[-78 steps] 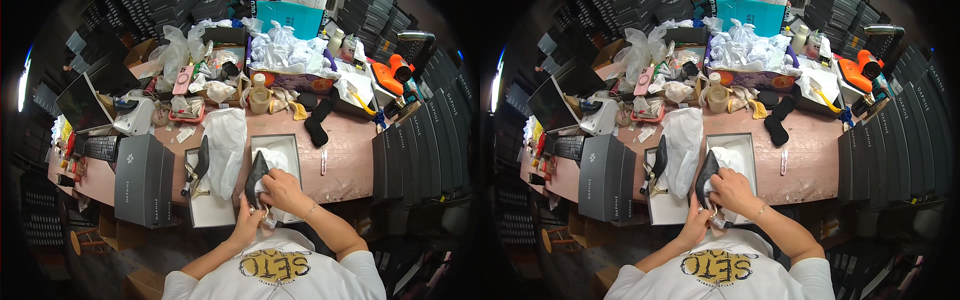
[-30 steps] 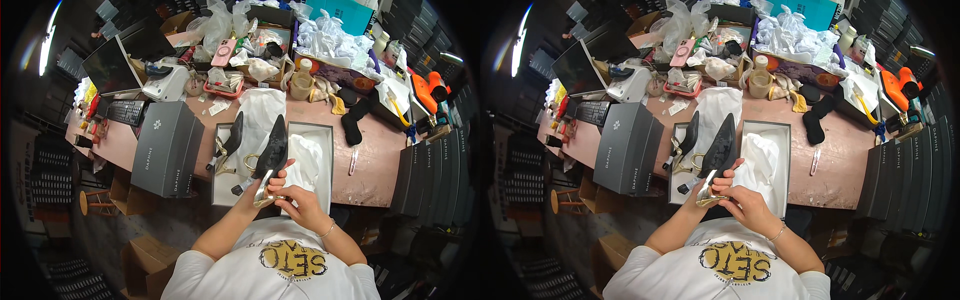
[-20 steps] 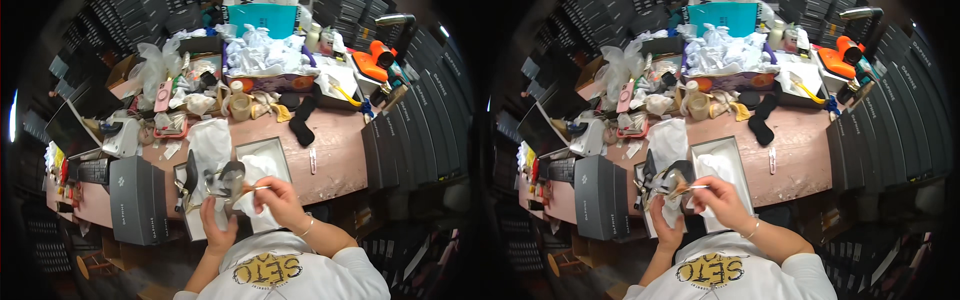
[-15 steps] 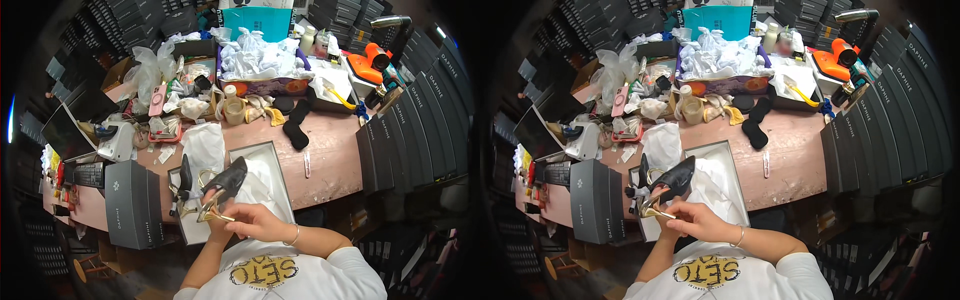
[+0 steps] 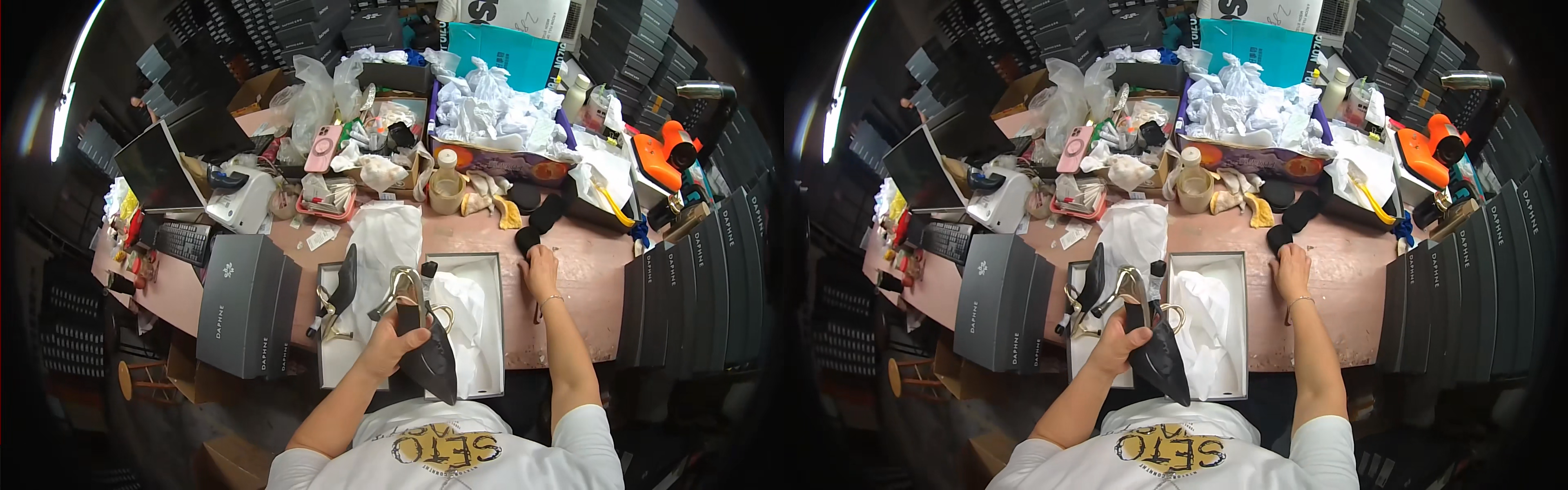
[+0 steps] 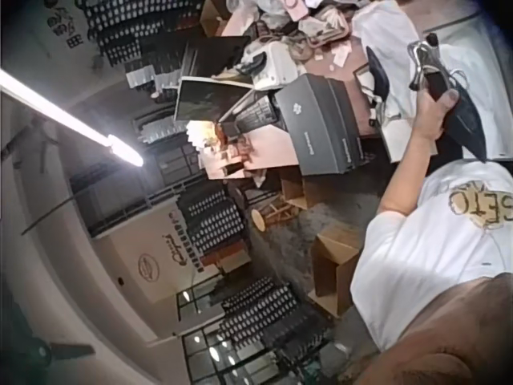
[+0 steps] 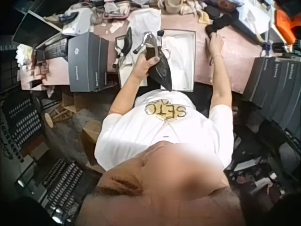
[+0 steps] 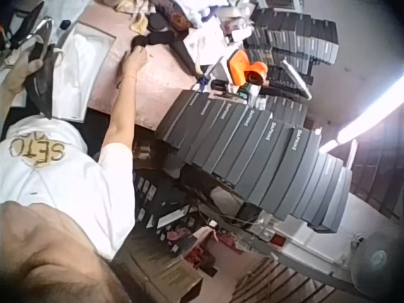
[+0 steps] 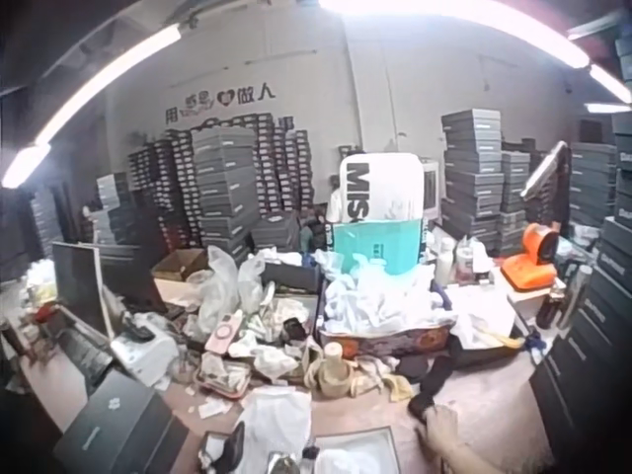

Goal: Packing and inspecting shoes into boxes with wrapping paper.

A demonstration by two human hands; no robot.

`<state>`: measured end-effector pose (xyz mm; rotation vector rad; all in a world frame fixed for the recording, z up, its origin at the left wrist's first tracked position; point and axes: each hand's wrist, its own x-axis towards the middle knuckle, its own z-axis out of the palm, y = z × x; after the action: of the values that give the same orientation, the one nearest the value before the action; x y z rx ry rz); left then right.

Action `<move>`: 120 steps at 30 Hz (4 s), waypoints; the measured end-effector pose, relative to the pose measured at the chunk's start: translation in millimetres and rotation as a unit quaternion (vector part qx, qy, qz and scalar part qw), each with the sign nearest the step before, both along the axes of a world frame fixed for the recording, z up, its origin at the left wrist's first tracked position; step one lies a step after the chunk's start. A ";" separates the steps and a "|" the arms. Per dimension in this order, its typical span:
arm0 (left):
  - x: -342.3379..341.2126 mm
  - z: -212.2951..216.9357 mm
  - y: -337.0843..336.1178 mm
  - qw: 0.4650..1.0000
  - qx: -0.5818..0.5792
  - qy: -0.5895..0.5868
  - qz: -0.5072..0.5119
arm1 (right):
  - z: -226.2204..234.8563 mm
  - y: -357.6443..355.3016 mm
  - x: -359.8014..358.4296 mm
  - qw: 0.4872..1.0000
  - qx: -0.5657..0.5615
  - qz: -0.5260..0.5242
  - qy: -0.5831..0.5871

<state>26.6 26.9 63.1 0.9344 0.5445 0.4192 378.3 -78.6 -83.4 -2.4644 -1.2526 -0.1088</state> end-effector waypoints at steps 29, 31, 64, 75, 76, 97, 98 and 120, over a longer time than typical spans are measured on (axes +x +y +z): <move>-31.6 44.0 2.3 0.847 0.398 0.280 -0.215 | 173.8 0.4 -155.2 0.887 0.159 0.424 -0.092; -22.5 44.6 2.6 0.821 0.426 0.303 -0.231 | 195.8 -9.6 -182.2 0.834 0.210 0.510 -0.005; -50.3 -12.4 64.7 0.961 0.063 0.044 0.264 | 177.1 -33.3 -205.3 0.885 0.217 0.280 0.302; -43.8 17.5 24.5 0.973 -0.109 -0.079 0.185 | 147.7 -26.1 -188.0 0.924 0.199 0.326 0.006; -40.8 14.9 23.4 0.979 -0.071 -0.081 0.176 | 151.3 -31.1 -197.6 0.919 0.260 0.292 0.058; -35.1 -6.8 -44.5 0.967 0.074 0.179 -0.166 | 158.3 31.5 -169.7 0.948 0.226 0.217 0.052; -35.5 6.0 -53.0 0.965 0.155 0.151 -0.149 | 143.4 29.6 -162.3 0.946 0.230 0.205 0.099; -100.4 -6.5 58.3 0.838 0.427 0.319 0.116 | 87.6 -26.2 -161.9 0.927 -0.144 0.330 -0.102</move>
<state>-73.8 85.2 56.6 1.9168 1.1331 0.5849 216.3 -104.7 4.2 -2.1410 -2.2603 0.0016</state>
